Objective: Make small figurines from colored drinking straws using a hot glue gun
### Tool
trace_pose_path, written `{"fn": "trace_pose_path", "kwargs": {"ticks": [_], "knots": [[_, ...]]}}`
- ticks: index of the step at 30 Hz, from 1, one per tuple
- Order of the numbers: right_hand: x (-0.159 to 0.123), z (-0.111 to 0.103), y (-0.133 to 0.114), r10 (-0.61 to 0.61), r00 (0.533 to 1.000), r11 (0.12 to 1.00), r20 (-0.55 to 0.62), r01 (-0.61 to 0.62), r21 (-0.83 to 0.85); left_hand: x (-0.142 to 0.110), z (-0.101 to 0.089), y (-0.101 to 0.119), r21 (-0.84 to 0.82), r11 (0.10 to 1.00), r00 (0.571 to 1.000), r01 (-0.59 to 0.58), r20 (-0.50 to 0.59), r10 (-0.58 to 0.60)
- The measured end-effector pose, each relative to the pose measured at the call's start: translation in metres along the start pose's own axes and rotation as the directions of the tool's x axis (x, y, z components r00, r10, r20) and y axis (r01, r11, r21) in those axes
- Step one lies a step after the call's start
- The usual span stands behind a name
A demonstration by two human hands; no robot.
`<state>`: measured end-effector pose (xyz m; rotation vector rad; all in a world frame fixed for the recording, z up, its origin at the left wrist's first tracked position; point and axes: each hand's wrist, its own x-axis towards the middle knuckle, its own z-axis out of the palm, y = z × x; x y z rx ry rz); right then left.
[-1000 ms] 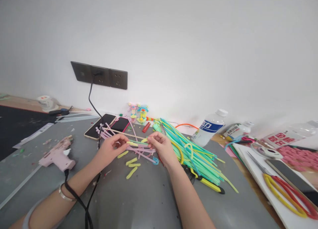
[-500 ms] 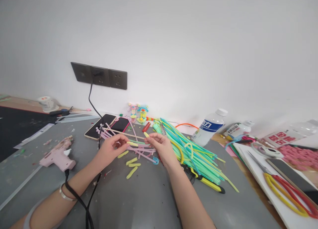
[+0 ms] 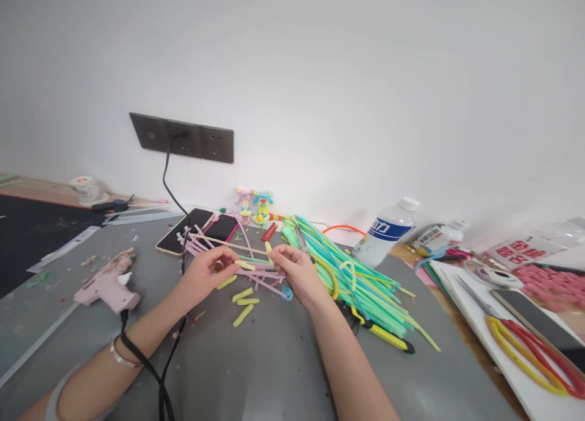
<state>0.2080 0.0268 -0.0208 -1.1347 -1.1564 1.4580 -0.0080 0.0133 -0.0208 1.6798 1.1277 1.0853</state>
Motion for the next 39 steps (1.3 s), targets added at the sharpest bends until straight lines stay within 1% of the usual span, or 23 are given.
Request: {"fn": "trace_pose_path", "kwargs": {"ticks": [7, 11, 15, 19, 23, 28, 39], "knots": [[-0.002, 0.001, -0.001, -0.046, 0.999, 0.999, 0.018, 0.046, -0.018, 0.000, 0.001, 0.000, 0.001, 1.000, 1.000, 0.007, -0.003, -0.007], [-0.007, 0.006, -0.006, -0.080, 0.997, 0.989, 0.022, 0.082, -0.125, 0.000, 0.001, 0.000, 0.017, 1.000, 1.000, 0.008, 0.007, -0.008], [-0.011, 0.011, -0.010, -0.099, 0.992, 0.970, 0.078, 0.113, -0.215, 0.000, 0.001, -0.002, 0.029, 1.000, 1.000, 0.003, 0.020, -0.004], [-0.010, 0.012, -0.009, -0.138, 0.983, 0.943, 0.124, 0.169, -0.286, -0.001, 0.002, -0.005, 0.023, 1.000, 0.999, 0.004, 0.033, -0.005], [-0.009, 0.010, -0.006, -0.141, 0.979, 0.920, 0.146, 0.185, -0.347, 0.000, 0.002, -0.004, 0.010, 1.000, 0.999, 0.011, 0.051, -0.012], [-0.008, 0.010, -0.002, -0.118, 0.980, 0.908, 0.160, 0.172, -0.382, -0.001, 0.001, -0.003, 0.004, 1.000, 0.997, 0.031, 0.070, -0.031], [-0.008, 0.011, -0.002, -0.137, 0.973, 0.889, 0.184, 0.203, -0.410, -0.003, 0.002, -0.005, 0.012, 1.000, 0.995, 0.027, 0.098, -0.028]]}}
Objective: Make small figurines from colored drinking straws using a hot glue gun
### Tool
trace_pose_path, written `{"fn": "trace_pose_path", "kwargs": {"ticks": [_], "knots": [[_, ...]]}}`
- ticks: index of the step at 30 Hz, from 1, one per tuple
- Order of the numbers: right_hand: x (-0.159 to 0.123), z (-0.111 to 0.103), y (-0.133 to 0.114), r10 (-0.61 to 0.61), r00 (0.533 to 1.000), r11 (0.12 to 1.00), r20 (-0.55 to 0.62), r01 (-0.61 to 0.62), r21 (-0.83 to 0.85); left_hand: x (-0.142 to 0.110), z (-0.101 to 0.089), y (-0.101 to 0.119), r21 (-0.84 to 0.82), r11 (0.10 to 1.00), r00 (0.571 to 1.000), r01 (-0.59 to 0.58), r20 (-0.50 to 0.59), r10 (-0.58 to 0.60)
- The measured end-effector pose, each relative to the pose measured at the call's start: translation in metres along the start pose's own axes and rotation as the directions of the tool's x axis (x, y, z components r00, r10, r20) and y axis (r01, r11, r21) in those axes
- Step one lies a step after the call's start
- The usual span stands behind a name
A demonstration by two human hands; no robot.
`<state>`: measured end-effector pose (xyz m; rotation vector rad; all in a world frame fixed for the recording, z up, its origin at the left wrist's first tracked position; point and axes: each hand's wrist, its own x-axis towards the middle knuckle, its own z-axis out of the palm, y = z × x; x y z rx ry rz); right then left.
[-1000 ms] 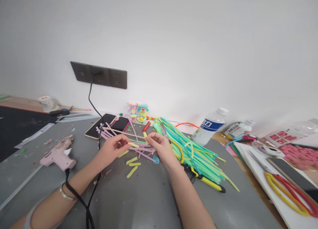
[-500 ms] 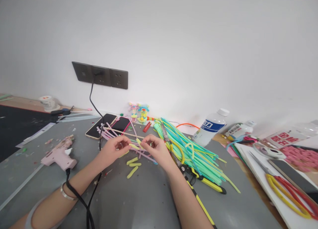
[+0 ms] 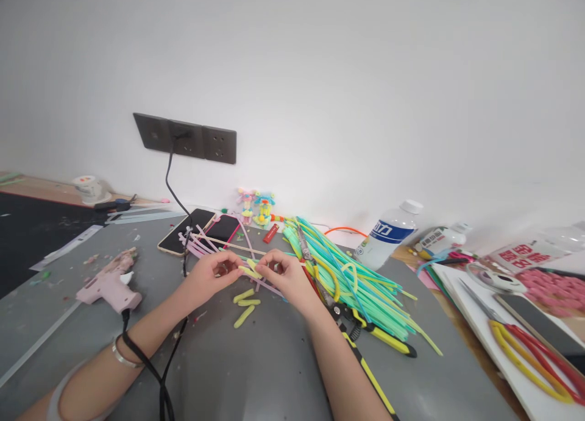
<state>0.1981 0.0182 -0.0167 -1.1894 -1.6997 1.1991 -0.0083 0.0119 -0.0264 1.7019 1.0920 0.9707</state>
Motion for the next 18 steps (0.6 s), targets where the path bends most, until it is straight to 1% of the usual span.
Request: {"fn": "trace_pose_path", "kwargs": {"ticks": [11, 18], "knots": [[0.0004, 0.0018, 0.0004, -0.030, 1.000, 0.999, 0.009, 0.030, -0.024, -0.0002, 0.0002, -0.0019, 0.002, 1.000, 1.000, -0.008, 0.023, 0.008], [-0.0001, 0.0016, -0.0009, -0.057, 0.998, 0.997, 0.023, 0.058, -0.045, -0.0001, 0.0010, -0.0012, -0.015, 1.000, 1.000, -0.001, 0.014, 0.001]]}}
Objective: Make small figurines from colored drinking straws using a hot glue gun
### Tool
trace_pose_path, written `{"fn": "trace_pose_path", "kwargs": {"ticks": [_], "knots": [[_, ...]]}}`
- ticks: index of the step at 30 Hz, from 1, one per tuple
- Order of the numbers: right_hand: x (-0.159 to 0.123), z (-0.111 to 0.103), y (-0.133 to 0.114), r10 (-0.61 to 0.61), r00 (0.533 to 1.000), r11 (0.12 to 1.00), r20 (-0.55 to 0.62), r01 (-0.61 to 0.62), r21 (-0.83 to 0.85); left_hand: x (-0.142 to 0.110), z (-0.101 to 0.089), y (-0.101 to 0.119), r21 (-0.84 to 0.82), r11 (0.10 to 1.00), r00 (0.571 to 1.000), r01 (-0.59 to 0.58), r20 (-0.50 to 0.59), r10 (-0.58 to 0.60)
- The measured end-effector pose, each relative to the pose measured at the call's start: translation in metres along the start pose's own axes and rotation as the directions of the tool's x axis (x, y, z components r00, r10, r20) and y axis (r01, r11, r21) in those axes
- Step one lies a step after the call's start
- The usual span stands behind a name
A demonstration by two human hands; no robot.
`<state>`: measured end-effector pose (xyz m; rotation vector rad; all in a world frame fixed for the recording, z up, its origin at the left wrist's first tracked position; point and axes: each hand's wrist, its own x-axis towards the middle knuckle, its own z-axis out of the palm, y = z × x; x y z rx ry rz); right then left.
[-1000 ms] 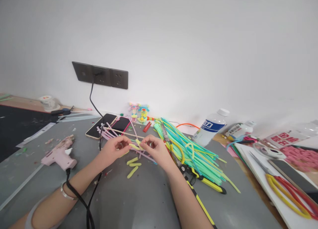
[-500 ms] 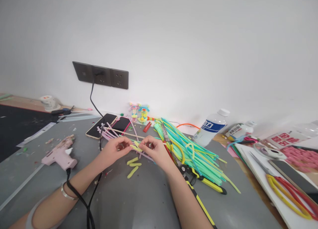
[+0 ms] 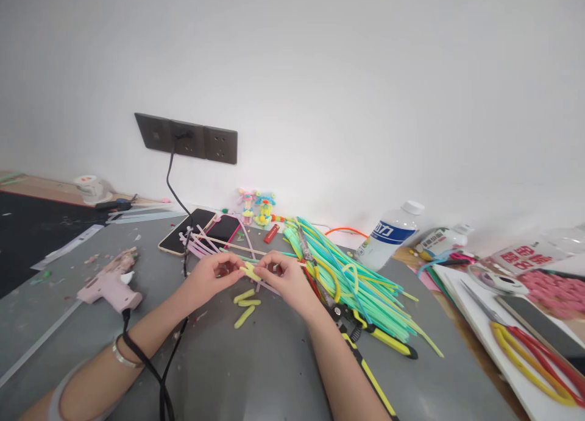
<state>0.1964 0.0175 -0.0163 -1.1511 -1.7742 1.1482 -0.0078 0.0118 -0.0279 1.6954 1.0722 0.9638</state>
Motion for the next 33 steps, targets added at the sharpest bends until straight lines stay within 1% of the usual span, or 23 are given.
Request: {"fn": "trace_pose_path", "kwargs": {"ticks": [6, 12, 23, 33], "knots": [[0.0004, 0.0019, 0.0025, -0.007, 1.000, 1.000, 0.002, 0.007, 0.004, 0.0007, 0.0001, -0.0016, -0.013, 1.000, 1.000, 0.016, 0.003, -0.016], [-0.0003, 0.0030, -0.0005, -0.021, 1.000, 1.000, 0.012, 0.021, 0.006, 0.0008, -0.0001, -0.0004, -0.004, 1.000, 1.000, 0.025, 0.003, -0.025], [-0.0012, 0.0033, -0.0007, -0.064, 0.998, 0.997, 0.015, 0.065, -0.037, 0.0001, -0.0009, 0.0019, 0.013, 0.999, 1.000, 0.029, -0.008, -0.029], [-0.0011, 0.0040, -0.0003, -0.090, 0.996, 0.996, 0.007, 0.090, -0.027, -0.0003, -0.0016, 0.0069, 0.039, 0.999, 0.999, 0.015, -0.048, -0.013]]}}
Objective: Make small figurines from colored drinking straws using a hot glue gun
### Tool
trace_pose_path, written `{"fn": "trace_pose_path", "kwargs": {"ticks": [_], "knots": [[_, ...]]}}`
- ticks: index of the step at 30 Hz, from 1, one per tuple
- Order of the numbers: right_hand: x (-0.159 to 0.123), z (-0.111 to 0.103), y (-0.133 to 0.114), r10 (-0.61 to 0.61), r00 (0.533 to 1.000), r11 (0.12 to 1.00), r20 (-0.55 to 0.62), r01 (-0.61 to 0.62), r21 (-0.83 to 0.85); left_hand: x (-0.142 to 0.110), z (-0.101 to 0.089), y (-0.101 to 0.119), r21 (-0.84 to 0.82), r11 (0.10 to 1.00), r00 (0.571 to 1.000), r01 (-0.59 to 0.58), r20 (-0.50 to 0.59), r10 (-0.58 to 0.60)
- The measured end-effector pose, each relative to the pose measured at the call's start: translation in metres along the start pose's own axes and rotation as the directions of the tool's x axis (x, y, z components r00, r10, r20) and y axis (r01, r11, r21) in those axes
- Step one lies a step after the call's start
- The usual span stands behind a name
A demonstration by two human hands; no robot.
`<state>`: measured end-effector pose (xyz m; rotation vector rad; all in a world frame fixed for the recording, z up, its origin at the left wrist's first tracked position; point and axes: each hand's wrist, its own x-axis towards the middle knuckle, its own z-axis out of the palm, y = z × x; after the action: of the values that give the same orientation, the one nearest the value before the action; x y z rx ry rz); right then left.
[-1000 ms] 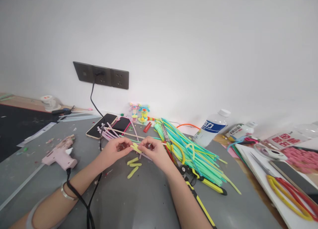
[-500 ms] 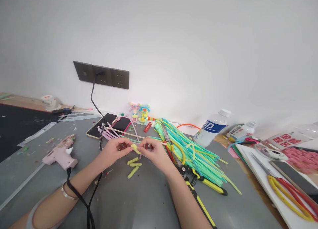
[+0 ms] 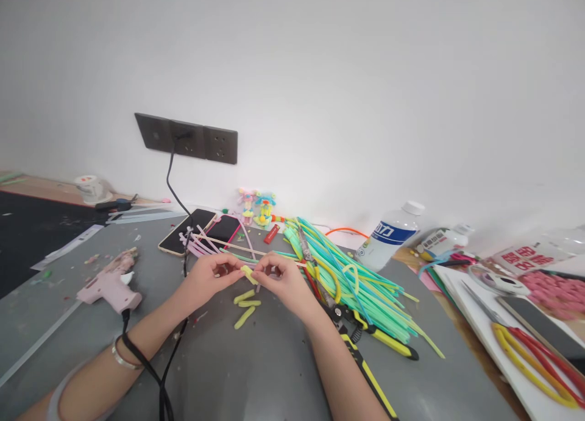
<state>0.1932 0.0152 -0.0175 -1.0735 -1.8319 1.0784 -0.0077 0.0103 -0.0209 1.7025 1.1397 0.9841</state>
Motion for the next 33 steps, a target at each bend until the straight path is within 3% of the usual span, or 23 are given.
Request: {"fn": "trace_pose_path", "kwargs": {"ticks": [9, 13, 22, 26, 33], "knots": [[-0.0005, 0.0007, -0.0015, -0.074, 0.995, 0.997, -0.074, 0.072, -0.035, 0.0013, 0.0009, -0.0061, -0.159, 0.987, 0.999, 0.039, 0.014, -0.037], [-0.0008, 0.0014, -0.0015, -0.161, 0.978, 0.981, -0.130, 0.145, -0.125, 0.0014, 0.0033, -0.0075, -0.254, 0.965, 0.998, 0.062, -0.001, -0.064], [-0.0054, 0.0046, -0.0062, -0.484, 0.870, 0.768, -0.090, 0.374, -0.520, -0.0001, 0.0062, -0.0045, -0.232, 0.972, 0.998, 0.039, -0.034, -0.048], [-0.0063, 0.0060, -0.0075, -0.513, 0.857, 0.719, -0.053, 0.395, -0.572, -0.0007, 0.0069, -0.0021, -0.227, 0.973, 0.999, 0.026, -0.020, -0.031], [-0.0065, 0.0072, -0.0050, -0.523, 0.852, 0.709, -0.035, 0.411, -0.573, 0.0000, 0.0076, -0.0034, -0.227, 0.974, 0.999, 0.008, -0.031, -0.016]]}}
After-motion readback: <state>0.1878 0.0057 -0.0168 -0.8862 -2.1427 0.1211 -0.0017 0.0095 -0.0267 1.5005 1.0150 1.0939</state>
